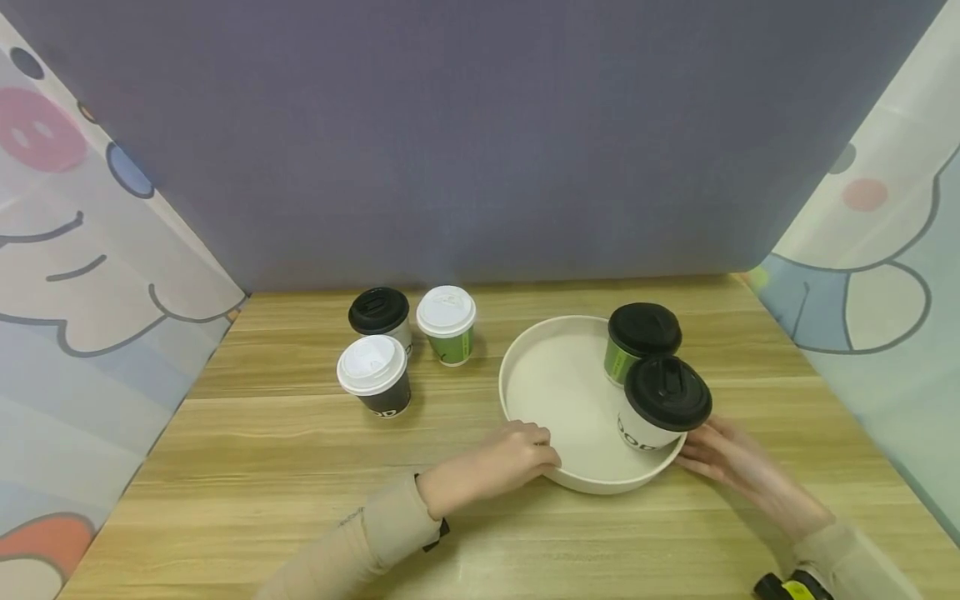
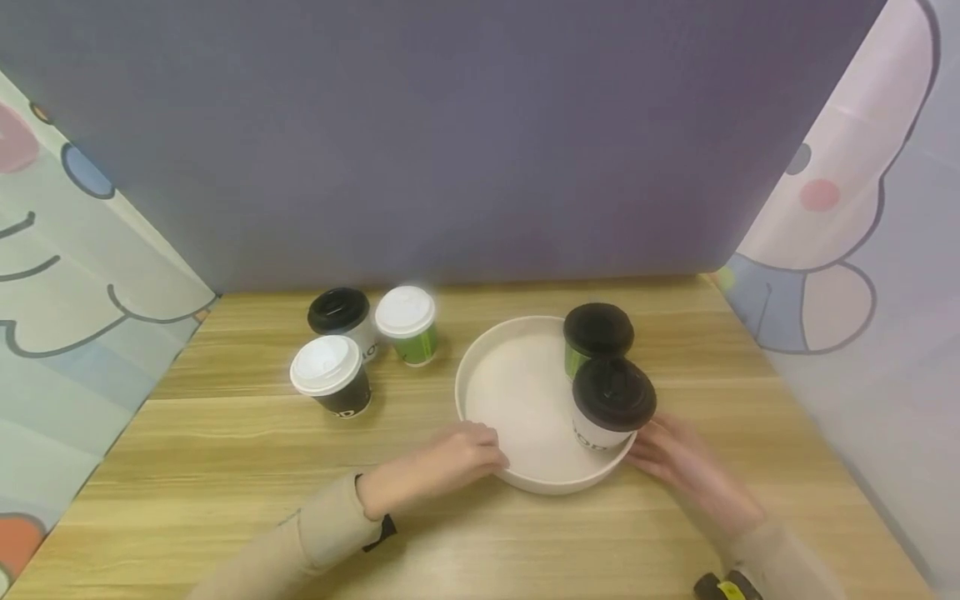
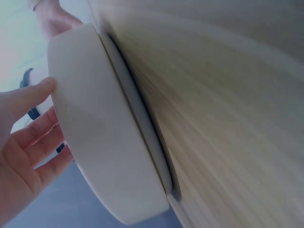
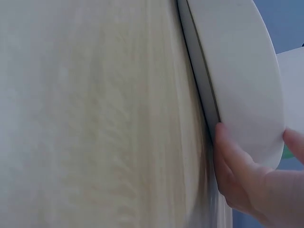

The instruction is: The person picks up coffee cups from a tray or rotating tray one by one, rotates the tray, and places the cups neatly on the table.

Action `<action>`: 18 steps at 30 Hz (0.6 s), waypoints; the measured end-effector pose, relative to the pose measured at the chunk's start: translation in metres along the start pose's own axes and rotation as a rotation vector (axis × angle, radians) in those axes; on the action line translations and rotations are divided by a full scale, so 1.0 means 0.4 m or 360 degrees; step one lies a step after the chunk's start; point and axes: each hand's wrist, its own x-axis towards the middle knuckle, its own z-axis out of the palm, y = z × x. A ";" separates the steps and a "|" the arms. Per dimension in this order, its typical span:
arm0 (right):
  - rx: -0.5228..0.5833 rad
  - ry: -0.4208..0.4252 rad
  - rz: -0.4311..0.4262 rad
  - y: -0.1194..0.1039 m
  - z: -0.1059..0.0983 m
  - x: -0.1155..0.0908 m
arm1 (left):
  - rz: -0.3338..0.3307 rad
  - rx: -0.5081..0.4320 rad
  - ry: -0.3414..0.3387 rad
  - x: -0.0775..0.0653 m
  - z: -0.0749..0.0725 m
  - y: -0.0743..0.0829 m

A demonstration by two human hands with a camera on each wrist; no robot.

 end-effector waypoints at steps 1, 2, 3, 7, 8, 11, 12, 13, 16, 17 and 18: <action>-0.0007 -0.0017 -0.0005 0.001 0.004 -0.003 | -0.0012 -0.0009 0.0013 -0.003 0.002 -0.004; -0.0004 -0.0024 -0.0008 0.003 0.008 -0.005 | -0.0024 -0.0018 0.0027 -0.007 0.004 -0.008; 0.0003 -0.0021 -0.0007 0.005 0.013 -0.007 | -0.0030 -0.0017 0.0039 -0.010 0.004 -0.012; 0.0079 0.0014 -0.0011 0.016 0.033 -0.017 | -0.0060 -0.0023 0.0064 -0.022 0.004 -0.026; 0.0105 0.0025 -0.0019 0.020 0.038 -0.019 | -0.0071 -0.0031 0.0067 -0.025 0.002 -0.029; 0.0169 0.0066 -0.0045 0.033 0.054 -0.025 | -0.0103 -0.0074 0.0081 -0.033 -0.004 -0.036; 0.0181 0.0091 -0.0048 0.038 0.059 -0.027 | -0.0110 -0.0091 0.0090 -0.035 -0.005 -0.039; 0.0178 0.0127 -0.0046 0.041 0.065 -0.029 | -0.0116 -0.0107 0.0096 -0.037 -0.007 -0.041; 0.0157 0.0265 -0.0022 0.051 0.082 -0.034 | -0.0120 -0.0144 0.0115 -0.040 -0.011 -0.049; 0.0148 0.0305 -0.0014 0.053 0.087 -0.036 | -0.0121 -0.0148 0.0119 -0.040 -0.012 -0.051; 0.0144 0.0347 -0.0008 0.056 0.092 -0.037 | -0.0123 -0.0154 0.0121 -0.041 -0.012 -0.053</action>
